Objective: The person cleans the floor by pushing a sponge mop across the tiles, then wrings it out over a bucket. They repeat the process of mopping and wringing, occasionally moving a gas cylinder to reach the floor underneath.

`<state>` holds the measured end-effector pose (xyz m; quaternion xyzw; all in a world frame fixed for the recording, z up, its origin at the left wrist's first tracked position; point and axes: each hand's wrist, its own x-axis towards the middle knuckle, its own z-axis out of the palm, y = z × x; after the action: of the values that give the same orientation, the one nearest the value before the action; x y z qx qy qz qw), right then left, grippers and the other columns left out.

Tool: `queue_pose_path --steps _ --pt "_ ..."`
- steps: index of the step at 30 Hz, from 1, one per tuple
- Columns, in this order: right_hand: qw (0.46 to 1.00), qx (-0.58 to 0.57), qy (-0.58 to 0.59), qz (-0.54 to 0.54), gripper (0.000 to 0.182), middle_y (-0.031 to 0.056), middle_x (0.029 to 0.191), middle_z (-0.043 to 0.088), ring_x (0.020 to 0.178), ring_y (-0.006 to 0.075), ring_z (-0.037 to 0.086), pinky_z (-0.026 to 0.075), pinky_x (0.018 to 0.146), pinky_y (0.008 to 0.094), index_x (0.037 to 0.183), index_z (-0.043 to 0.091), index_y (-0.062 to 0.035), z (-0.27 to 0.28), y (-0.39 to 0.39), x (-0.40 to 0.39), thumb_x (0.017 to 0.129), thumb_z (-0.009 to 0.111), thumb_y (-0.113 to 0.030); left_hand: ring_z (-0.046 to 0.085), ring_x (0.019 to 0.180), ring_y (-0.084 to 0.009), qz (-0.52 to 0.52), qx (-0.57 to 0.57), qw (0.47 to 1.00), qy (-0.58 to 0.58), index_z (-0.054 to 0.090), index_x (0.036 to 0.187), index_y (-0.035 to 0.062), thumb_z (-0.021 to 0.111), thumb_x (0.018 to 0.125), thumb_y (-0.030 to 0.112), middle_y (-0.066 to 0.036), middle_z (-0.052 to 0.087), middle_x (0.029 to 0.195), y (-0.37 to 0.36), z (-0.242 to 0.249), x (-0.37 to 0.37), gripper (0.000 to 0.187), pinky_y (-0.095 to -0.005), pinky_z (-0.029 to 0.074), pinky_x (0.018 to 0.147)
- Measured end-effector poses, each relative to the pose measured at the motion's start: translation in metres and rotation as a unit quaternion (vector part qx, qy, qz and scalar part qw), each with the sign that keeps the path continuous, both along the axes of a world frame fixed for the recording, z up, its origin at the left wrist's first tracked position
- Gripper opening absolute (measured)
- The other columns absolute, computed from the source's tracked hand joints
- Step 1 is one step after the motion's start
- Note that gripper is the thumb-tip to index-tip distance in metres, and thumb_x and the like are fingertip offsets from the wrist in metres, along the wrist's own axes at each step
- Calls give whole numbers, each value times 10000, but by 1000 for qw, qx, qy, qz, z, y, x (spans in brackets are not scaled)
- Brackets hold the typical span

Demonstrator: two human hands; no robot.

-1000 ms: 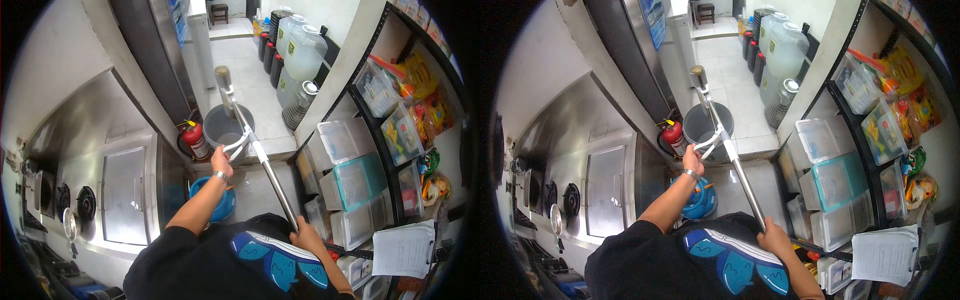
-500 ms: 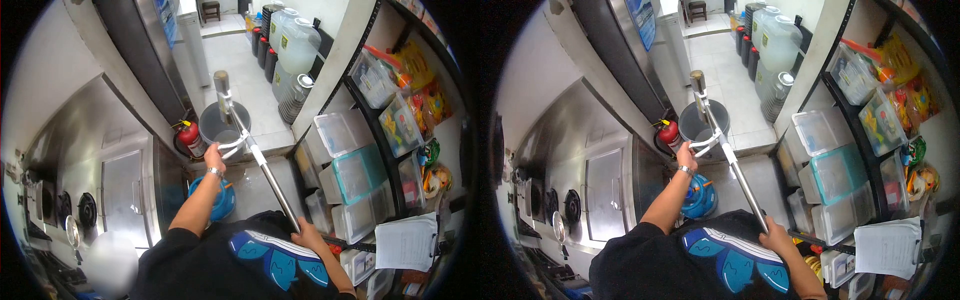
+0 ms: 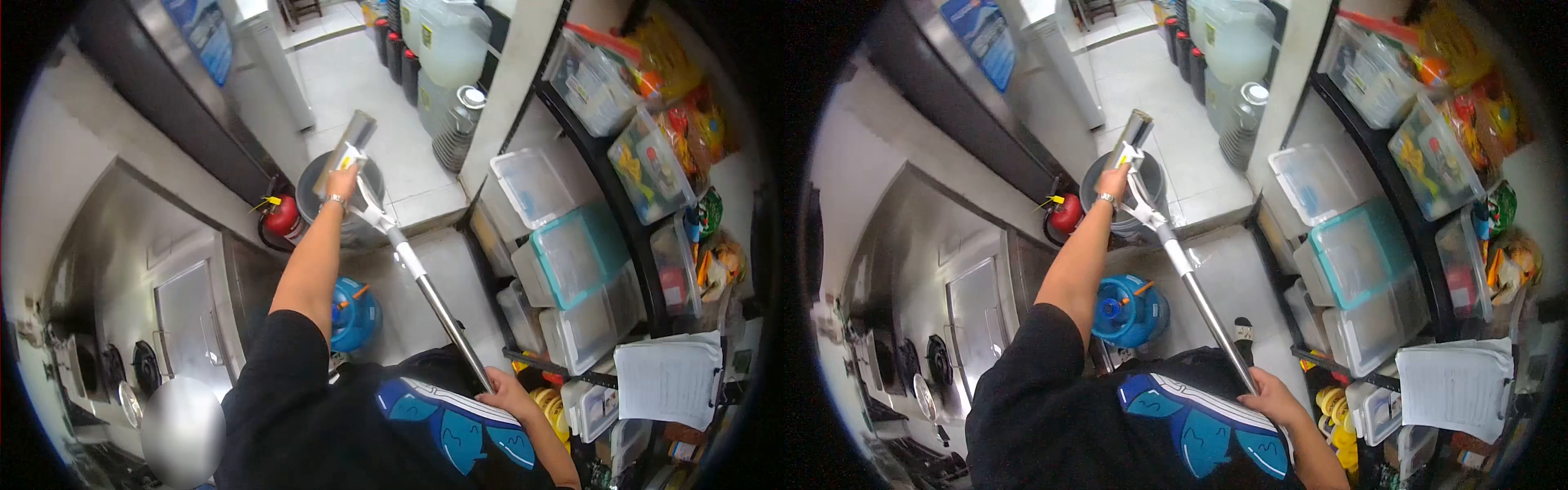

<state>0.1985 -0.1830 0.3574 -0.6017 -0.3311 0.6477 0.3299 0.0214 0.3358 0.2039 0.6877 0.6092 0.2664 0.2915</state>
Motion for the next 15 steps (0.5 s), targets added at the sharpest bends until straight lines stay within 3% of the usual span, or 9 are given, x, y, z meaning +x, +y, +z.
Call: queue_pose_path --steps 3,5,7,8,10,13,15 --pt "992 -64 105 -41 374 6 897 544 805 80 515 423 700 217 1066 478 -19 -12 -8 8 717 611 6 612 708 -317 -171 136 952 214 628 854 127 400 836 432 -180 622 749 -4 19 22 381 -397 474 631" --pt "994 -56 86 -36 445 41 966 545 928 93 498 410 790 227 1147 451 -19 -10 -13 18 735 619 -24 613 671 -287 -102 -102 986 77 651 765 51 475 785 494 -160 624 693 -22 55 49 478 -365 469 629" --pt "997 -58 53 3 472 65 987 542 960 98 489 402 816 231 1181 429 -28 -12 -44 37 746 614 -38 612 648 -266 -162 -75 983 53 656 714 -4 522 731 560 -145 619 645 -42 67 71 580 -341 463 645" --pt "987 31 -95 126 458 73 901 561 838 111 550 448 732 236 1164 419 -29 -15 -61 50 749 611 -41 617 681 -265 -194 -82 975 75 669 791 21 526 730 567 -151 630 688 -50 64 83 568 -333 466 671" --pt "978 -205 -28 21 390 55 751 564 624 117 570 477 574 246 1101 446 -32 -1 -95 56 747 610 -43 617 677 -230 -245 -52 965 79 655 818 -12 576 715 564 -157 632 706 -70 40 109 591 -333 463 656" --pt "954 -288 -26 -84 328 20 622 528 449 110 518 436 421 250 1047 465 -41 -11 -167 63 749 604 -32 608 688 -268 -310 -111 941 84 619 869 -42 590 702 562 -186 618 724 -129 29 135 627 -359 462 661" --pt "942 -320 -54 -90 337 20 606 518 445 107 511 424 410 245 1059 467 -45 0 -188 61 750 600 -19 609 720 -272 -321 -152 932 68 604 868 -42 574 722 542 -179 610 714 -163 -1 145 603 -361 463 671"
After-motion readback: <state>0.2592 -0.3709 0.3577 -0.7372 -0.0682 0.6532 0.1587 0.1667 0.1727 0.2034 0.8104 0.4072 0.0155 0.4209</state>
